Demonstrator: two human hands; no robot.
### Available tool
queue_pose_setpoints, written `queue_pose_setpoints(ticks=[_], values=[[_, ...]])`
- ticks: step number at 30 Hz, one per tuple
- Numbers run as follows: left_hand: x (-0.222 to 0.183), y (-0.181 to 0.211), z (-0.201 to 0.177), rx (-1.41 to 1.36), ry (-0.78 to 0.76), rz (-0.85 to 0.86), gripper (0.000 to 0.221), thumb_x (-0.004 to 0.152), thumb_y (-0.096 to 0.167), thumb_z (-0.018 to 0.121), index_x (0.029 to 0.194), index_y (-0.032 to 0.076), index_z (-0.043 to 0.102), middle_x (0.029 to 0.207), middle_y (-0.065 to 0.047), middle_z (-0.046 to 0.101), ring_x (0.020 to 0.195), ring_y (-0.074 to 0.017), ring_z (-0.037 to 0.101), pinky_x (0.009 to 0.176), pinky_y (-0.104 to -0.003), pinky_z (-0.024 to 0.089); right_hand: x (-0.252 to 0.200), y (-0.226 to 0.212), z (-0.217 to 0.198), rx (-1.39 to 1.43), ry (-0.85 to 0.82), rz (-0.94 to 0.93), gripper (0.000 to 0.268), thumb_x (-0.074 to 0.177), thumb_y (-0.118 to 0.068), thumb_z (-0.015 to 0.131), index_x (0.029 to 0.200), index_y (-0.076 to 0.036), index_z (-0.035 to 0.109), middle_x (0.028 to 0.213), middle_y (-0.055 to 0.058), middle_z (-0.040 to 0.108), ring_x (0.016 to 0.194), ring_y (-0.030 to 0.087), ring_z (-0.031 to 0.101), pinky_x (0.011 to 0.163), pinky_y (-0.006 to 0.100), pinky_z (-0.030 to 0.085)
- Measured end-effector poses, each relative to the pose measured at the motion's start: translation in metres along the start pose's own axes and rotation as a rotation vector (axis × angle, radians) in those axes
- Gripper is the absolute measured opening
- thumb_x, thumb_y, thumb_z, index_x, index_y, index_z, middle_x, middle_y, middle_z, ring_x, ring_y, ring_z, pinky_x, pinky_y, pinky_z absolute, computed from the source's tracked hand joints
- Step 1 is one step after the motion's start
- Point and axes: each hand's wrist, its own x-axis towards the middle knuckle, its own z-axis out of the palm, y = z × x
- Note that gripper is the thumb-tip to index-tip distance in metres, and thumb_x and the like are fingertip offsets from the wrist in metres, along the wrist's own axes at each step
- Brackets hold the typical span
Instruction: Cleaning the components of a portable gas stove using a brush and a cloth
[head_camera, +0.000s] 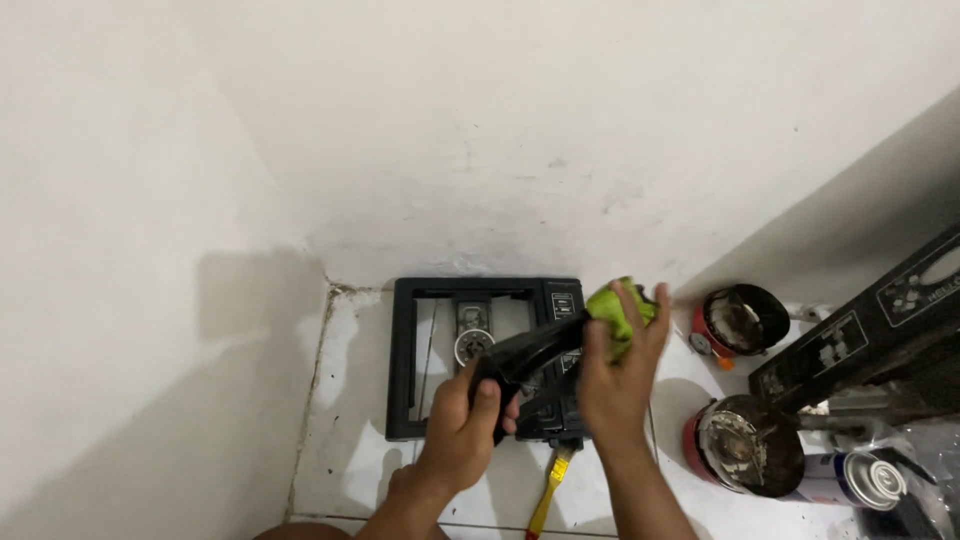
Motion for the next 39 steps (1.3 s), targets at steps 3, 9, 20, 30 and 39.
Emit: queue_pose_setpoints(ticks=[3, 9, 20, 30, 39], values=[[0.0, 0.009, 0.001, 0.06, -0.035, 0.154, 0.055, 0.104, 0.04, 0.051, 0.135, -0.004, 0.063, 0.073, -0.004, 0.063, 0.062, -0.0114, 0.055, 0.056, -0.025, 0.049, 0.007, 0.017, 0.002, 0.052, 0.08, -0.148, 0.062, 0.092, 0.012, 0.056, 0.146, -0.016, 0.048, 0.164, 0.024, 0.03, 0.15, 0.045, 0.039, 0.118, 0.049, 0.041], [0.0, 0.002, -0.004, 0.148, -0.029, 0.185, 0.04, 0.1, 0.012, 0.054, 0.136, -0.004, 0.062, 0.075, -0.008, 0.069, 0.062, -0.0125, 0.059, 0.055, -0.026, 0.052, 0.017, 0.014, -0.012, 0.179, -0.035, -0.025, 0.057, 0.087, 0.01, 0.053, 0.141, -0.008, 0.055, 0.132, 0.018, 0.066, 0.111, 0.025, 0.066, 0.093, 0.033, 0.052], [-0.003, 0.01, -0.005, 0.578, 0.028, 0.213, 0.037, 0.091, 0.009, 0.061, 0.127, 0.008, 0.071, 0.066, 0.0, 0.071, 0.047, -0.0132, 0.053, 0.044, -0.029, 0.039, 0.009, 0.062, -0.027, 0.284, -0.207, 0.137, 0.048, 0.092, 0.009, 0.051, 0.135, -0.01, 0.062, 0.126, 0.012, 0.074, 0.11, 0.021, 0.071, 0.096, 0.03, 0.055], [-0.052, 0.005, 0.008, 0.246, 0.041, -0.075, 0.037, 0.104, 0.028, 0.046, 0.112, -0.002, 0.066, 0.065, -0.006, 0.068, 0.052, -0.0139, 0.06, 0.052, -0.029, 0.052, -0.013, 0.04, -0.108, 0.416, -0.297, 0.46, 0.037, 0.105, -0.021, 0.048, 0.135, -0.009, 0.065, 0.065, 0.004, 0.054, 0.048, 0.017, 0.048, 0.038, 0.032, 0.039], [-0.121, 0.074, 0.043, -0.275, 0.338, -0.166, 0.056, 0.107, 0.042, 0.037, 0.091, -0.007, 0.061, 0.059, -0.017, 0.06, 0.047, -0.0275, 0.058, 0.051, -0.042, 0.053, -0.051, -0.048, -0.174, 0.939, -0.222, 0.649, 0.072, 0.109, -0.05, 0.011, 0.147, 0.001, 0.044, 0.142, 0.029, 0.059, 0.119, 0.04, 0.057, 0.098, 0.055, 0.046]])
